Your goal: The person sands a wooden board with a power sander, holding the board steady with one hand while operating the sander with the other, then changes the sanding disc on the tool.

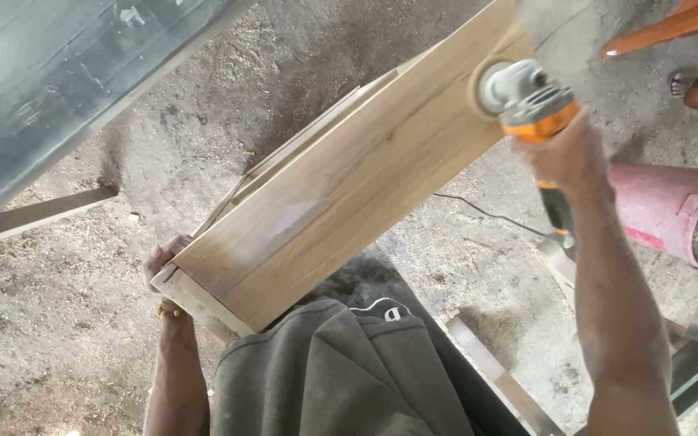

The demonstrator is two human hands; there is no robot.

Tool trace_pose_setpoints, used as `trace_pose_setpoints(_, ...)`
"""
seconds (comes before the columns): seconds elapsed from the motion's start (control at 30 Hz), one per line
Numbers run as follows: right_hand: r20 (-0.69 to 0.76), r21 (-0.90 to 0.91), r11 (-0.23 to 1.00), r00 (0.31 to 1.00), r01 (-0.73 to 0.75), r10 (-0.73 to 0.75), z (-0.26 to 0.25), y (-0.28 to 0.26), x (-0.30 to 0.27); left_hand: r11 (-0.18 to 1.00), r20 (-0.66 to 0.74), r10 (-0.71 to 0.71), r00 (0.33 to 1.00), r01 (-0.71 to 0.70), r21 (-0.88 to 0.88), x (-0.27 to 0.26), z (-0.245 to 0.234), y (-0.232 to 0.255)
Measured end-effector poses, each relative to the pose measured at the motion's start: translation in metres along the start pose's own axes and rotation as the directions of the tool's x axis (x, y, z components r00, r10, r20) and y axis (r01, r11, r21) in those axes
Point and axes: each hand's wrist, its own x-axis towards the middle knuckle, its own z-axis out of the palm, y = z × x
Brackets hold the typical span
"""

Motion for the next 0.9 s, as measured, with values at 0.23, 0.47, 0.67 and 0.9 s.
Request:
trace_pose_setpoints(0.23, 0.013, 0.071, 0.989, 0.992, -0.127, 0.127, -0.024, -0.016, 0.01, 0.998, -0.017, 0.05, 0.999, -0.05, 0.028, -0.001, -0.004, 0.001)
trace_pose_setpoints(0.47, 0.122, 0.255, 0.966, 0.993, -0.038, 0.007, 0.008, -0.028, -0.016, 0.998, 0.01, 0.06, 0.998, -0.06, 0.001, -0.005, -0.009, -0.014)
trace_pose_setpoints(0.67, 0.128, 0.168, 0.985, 0.992, -0.036, 0.014, -0.009, -0.028, 0.007, 0.997, -0.039, 0.075, 0.996, -0.077, -0.028, -0.006, 0.0, -0.014)
trace_pose_setpoints(0.9, 0.102, 0.112, 0.993, 0.994, -0.05, 0.038, -0.01, -0.012, 0.0, 0.999, -0.134, -0.032, 0.99, 0.027, -0.04, -0.009, 0.011, -0.008)
